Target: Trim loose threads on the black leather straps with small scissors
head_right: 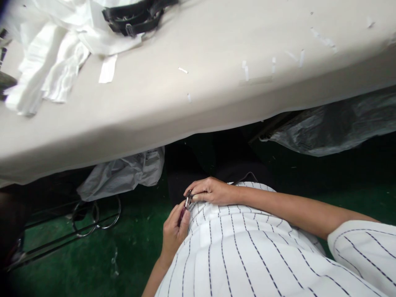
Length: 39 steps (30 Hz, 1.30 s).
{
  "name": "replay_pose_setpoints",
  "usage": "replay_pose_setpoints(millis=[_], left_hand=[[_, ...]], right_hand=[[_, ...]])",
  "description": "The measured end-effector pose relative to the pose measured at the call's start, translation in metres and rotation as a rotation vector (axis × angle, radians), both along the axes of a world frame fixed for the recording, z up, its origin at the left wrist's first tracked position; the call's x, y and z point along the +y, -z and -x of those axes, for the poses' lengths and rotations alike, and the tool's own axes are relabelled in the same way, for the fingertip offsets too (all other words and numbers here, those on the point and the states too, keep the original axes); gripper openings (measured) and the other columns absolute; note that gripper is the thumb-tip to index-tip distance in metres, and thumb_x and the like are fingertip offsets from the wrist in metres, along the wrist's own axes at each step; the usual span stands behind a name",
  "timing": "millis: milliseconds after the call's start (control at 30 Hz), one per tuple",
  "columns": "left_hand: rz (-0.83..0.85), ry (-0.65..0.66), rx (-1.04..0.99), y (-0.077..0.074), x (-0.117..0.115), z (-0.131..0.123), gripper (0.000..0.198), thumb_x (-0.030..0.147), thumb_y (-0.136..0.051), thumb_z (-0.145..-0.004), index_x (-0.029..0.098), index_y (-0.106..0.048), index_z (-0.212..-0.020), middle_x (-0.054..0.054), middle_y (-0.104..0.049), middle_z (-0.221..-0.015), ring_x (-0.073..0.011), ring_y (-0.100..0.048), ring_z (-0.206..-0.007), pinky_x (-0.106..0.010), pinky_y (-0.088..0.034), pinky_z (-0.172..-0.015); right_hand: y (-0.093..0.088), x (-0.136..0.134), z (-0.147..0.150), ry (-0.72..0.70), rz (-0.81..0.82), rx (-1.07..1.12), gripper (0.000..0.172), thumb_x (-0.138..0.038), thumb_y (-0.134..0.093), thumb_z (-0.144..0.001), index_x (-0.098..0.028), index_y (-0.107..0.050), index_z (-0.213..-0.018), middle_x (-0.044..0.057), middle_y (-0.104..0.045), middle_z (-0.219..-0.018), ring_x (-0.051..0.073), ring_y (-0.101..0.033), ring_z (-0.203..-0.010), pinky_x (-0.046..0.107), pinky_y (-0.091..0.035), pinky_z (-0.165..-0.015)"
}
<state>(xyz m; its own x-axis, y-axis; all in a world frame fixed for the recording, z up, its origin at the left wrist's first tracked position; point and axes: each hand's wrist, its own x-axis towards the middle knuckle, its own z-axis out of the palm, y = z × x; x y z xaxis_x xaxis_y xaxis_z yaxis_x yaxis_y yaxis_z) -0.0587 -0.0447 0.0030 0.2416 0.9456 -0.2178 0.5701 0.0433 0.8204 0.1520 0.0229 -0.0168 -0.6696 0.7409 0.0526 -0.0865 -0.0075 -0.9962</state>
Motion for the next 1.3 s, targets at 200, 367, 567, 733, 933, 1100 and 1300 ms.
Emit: replay_pose_setpoints(millis=[200, 367, 567, 733, 933, 1100, 1300], left_hand=[[0.142, -0.056, -0.088, -0.008, 0.005, -0.003, 0.032, 0.033, -0.05, -0.091, 0.018, -0.062, -0.116, -0.009, -0.066, -0.11, -0.0218, -0.06, -0.101, -0.029, -0.048, -0.086], [0.083, -0.039, -0.048, -0.006, 0.005, -0.003, 0.033, 0.035, -0.05, -0.09, 0.017, -0.064, -0.114, -0.009, -0.067, -0.1, -0.0209, -0.062, -0.091, -0.028, -0.049, -0.077], [0.108, -0.095, -0.083, -0.008, 0.003, -0.006, 0.032, 0.036, -0.052, -0.09, 0.017, -0.065, -0.113, -0.009, -0.066, -0.105, -0.0214, -0.062, -0.095, -0.028, -0.049, -0.08], [0.097, -0.064, -0.053, -0.007, 0.002, -0.006, 0.032, 0.035, -0.05, -0.091, 0.017, -0.064, -0.113, -0.009, -0.066, -0.102, -0.0209, -0.061, -0.092, -0.027, -0.049, -0.076], [-0.085, -0.041, 0.01, -0.001, -0.004, -0.009, 0.033, 0.03, -0.047, -0.092, 0.016, -0.061, -0.118, -0.009, -0.062, -0.088, -0.0174, -0.058, -0.077, -0.026, -0.047, -0.071], [0.193, -0.052, -0.078, -0.012, 0.001, -0.005, 0.034, 0.034, -0.048, -0.092, 0.016, -0.062, -0.117, -0.009, -0.066, -0.097, -0.0202, -0.061, -0.088, -0.029, -0.049, -0.078], [0.159, -0.025, -0.087, -0.013, 0.006, -0.003, 0.03, 0.032, -0.052, -0.09, 0.018, -0.064, -0.113, -0.008, -0.066, -0.105, -0.0209, -0.06, -0.096, -0.027, -0.048, -0.081]], right_hand=[[0.001, 0.004, -0.001, -0.037, 0.183, 0.069, 0.023, -0.026, -0.053, -0.094, -0.012, -0.071, -0.1, 0.01, -0.062, -0.117, 0.018, -0.059, -0.108, 0.031, -0.045, -0.096], [-0.001, 0.005, -0.001, -0.057, 0.19, 0.04, 0.023, -0.026, -0.052, -0.094, -0.013, -0.071, -0.1, 0.01, -0.062, -0.117, 0.018, -0.059, -0.107, 0.031, -0.045, -0.096], [0.0, 0.001, 0.001, -0.013, 0.012, -0.017, 0.023, -0.021, -0.051, -0.094, -0.013, -0.069, -0.105, 0.01, -0.061, -0.119, 0.017, -0.059, -0.109, 0.029, -0.044, -0.096], [0.001, -0.002, 0.001, 0.003, -0.078, -0.121, 0.022, -0.017, -0.053, -0.093, -0.016, -0.068, -0.109, 0.007, -0.061, -0.122, 0.017, -0.059, -0.109, 0.028, -0.045, -0.095], [-0.003, 0.002, 0.0, -0.072, -0.01, -0.013, 0.022, -0.018, -0.053, -0.093, -0.013, -0.069, -0.107, 0.01, -0.062, -0.117, 0.017, -0.059, -0.109, 0.028, -0.044, -0.097], [-0.004, 0.003, 0.0, -0.088, -0.032, -0.007, 0.022, -0.015, -0.052, -0.094, -0.011, -0.067, -0.109, 0.01, -0.064, -0.11, 0.017, -0.06, -0.104, 0.028, -0.046, -0.093], [-0.005, -0.001, -0.002, -0.072, -0.15, -0.163, 0.019, -0.015, -0.052, -0.093, -0.014, -0.069, -0.102, 0.007, -0.066, -0.104, 0.017, -0.062, -0.098, 0.027, -0.046, -0.087]])
